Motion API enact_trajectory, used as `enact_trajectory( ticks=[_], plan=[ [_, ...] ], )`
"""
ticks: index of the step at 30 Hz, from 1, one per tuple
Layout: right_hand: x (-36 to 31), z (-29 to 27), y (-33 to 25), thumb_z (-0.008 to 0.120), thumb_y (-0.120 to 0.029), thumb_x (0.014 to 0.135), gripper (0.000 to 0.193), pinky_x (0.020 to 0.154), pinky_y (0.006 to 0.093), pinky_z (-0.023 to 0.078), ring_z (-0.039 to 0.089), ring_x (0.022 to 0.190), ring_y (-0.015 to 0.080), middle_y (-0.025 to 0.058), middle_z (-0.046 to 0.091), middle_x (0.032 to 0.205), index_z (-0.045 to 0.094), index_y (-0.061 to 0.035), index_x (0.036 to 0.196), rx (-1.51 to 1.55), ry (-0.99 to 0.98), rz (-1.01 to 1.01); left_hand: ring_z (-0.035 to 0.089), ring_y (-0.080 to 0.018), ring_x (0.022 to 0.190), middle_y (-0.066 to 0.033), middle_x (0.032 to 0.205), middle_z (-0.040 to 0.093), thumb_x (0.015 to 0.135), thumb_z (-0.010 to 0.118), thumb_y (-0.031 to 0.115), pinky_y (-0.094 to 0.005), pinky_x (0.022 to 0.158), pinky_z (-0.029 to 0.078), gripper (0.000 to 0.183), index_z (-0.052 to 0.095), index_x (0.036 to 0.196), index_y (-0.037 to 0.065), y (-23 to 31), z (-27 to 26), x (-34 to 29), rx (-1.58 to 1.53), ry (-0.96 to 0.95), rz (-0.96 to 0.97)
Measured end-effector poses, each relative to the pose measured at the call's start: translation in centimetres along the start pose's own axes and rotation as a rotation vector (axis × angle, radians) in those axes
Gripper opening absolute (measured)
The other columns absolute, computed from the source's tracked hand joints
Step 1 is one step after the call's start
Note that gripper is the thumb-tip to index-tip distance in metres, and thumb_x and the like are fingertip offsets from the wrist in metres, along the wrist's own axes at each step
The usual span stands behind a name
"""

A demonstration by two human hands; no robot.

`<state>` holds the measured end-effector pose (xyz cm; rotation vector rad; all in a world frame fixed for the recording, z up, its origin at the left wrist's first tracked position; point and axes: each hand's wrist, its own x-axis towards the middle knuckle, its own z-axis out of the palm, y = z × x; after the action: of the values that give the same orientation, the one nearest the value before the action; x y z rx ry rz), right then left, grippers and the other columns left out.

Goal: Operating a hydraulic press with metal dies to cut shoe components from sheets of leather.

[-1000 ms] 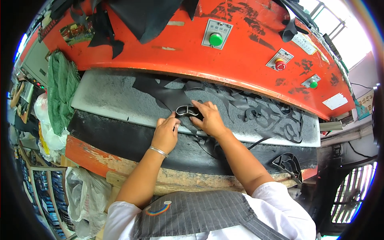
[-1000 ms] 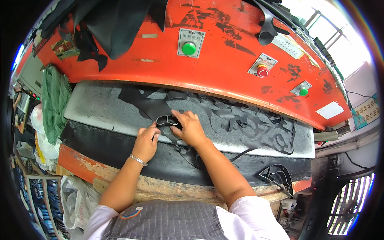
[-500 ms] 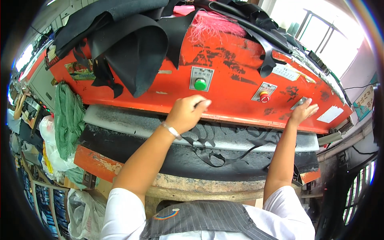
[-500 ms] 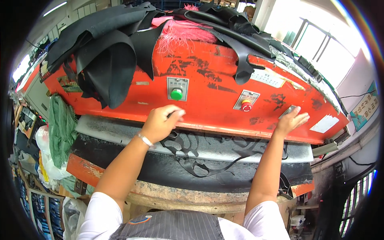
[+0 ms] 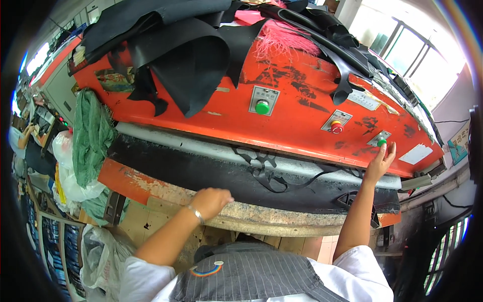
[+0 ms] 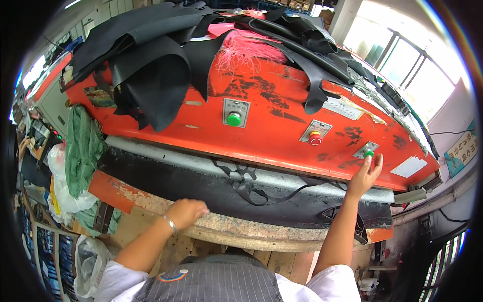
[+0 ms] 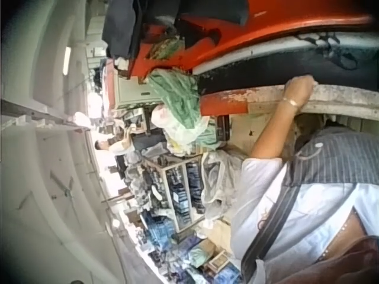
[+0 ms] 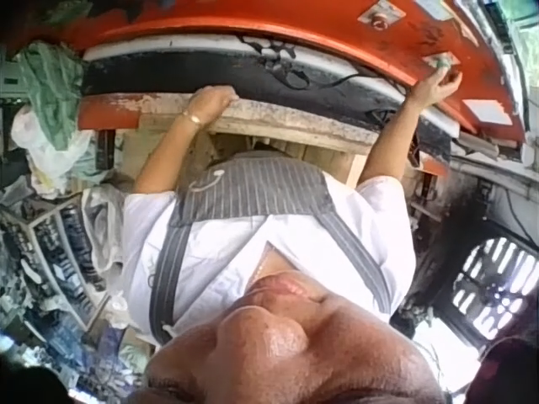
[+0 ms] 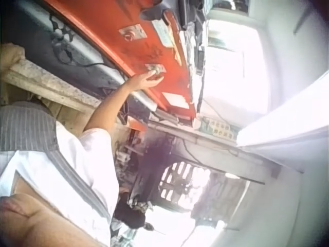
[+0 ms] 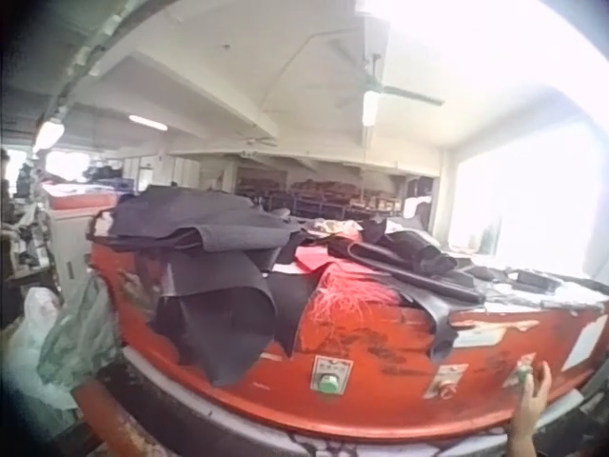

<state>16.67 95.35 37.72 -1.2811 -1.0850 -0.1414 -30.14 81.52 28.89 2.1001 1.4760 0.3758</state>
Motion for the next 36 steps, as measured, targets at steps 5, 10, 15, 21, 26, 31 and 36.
enact_trajectory(
  ticks=[5,10,15,21,26,31,36],
  plan=[
    [-8.4,6.8,-6.1,0.063,-0.016,0.092,0.036,0.094,0.0344,0.043,0.053,0.114,0.0219,0.0112,0.056,0.124,0.056,-0.0014,0.124,0.262,-0.197,-0.141,0.065,-0.0288,0.082,-0.0077,0.084,0.069,0.089,0.058,0.027,-0.0436,0.071,0.052,0.016,0.067,0.085,0.015,0.1,5.1,-5.2,0.107,0.21,-0.059],
    [-18.7,13.8,-14.6,0.07,-0.017,0.085,0.039,0.093,0.0371,0.044,0.058,0.105,0.0278,0.0139,0.063,0.109,0.058,-0.0012,0.119,0.342,-0.632,-0.272,0.064,-0.0281,0.08,-0.0082,0.079,0.069,0.087,0.059,0.024,-0.0426,0.069,0.052,0.014,0.066,0.081,0.013,0.0,6.2,-5.5,0.121,0.364,-0.144],
    [-18.3,15.2,-13.3,0.073,-0.025,0.083,0.041,0.091,0.0408,0.046,0.058,0.104,0.0342,0.0181,0.062,0.11,0.062,-0.0002,0.114,0.166,-1.051,-0.275,0.066,-0.0291,0.075,-0.0101,0.079,0.069,0.09,0.059,0.028,-0.0425,0.07,0.052,0.019,0.067,0.085,0.011,-1.0,5.6,-3.9,0.145,0.141,-0.215],
    [-22.3,16.1,-9.8,0.074,-0.029,0.079,0.062,0.098,0.0418,0.044,0.05,0.115,0.0365,0.0199,0.057,0.124,0.053,0.0031,0.128,-0.1,-1.267,-0.443,0.063,-0.0134,0.056,-0.0087,0.075,0.068,0.092,0.064,0.032,-0.0249,0.045,0.046,0.038,0.064,0.111,0.0,-1.1,4.4,1.6,-0.897,-0.207,-0.454],
    [-27.0,18.6,-8.8,0.074,-0.015,0.075,0.052,0.093,0.0417,0.046,0.051,0.11,0.0364,0.0184,0.057,0.115,0.055,0.0021,0.121,-0.08,-1.244,-0.501,0.063,-0.0148,0.059,-0.0127,0.082,0.068,0.092,0.064,0.029,-0.0258,0.047,0.046,0.034,0.064,0.101,-0.004,-1.7,8.8,7.1,-1.249,-0.03,-0.546],
    [-28.4,19.1,-7.5,0.071,-0.008,0.076,0.043,0.087,0.0431,0.046,0.052,0.1,0.0372,0.0181,0.058,0.103,0.056,0.0014,0.115,0.064,-1.113,-0.47,0.063,-0.015,0.061,-0.0134,0.082,0.067,0.091,0.062,0.021,-0.0246,0.047,0.044,0.025,0.064,0.095,-0.003,-2.5,9.8,6.6,-1.425,0.044,-0.544],
    [-29.4,18.7,-8.4,0.071,-0.003,0.073,0.041,0.084,0.0436,0.044,0.051,0.095,0.0387,0.0187,0.056,0.101,0.056,0.0002,0.111,0.053,-1.034,-0.497,0.063,-0.0148,0.061,-0.013,0.079,0.067,0.092,0.059,0.018,-0.0237,0.046,0.043,0.022,0.064,0.093,-0.003,-4.2,9.3,4.7,-1.413,-0.032,-0.545]
  ],
)
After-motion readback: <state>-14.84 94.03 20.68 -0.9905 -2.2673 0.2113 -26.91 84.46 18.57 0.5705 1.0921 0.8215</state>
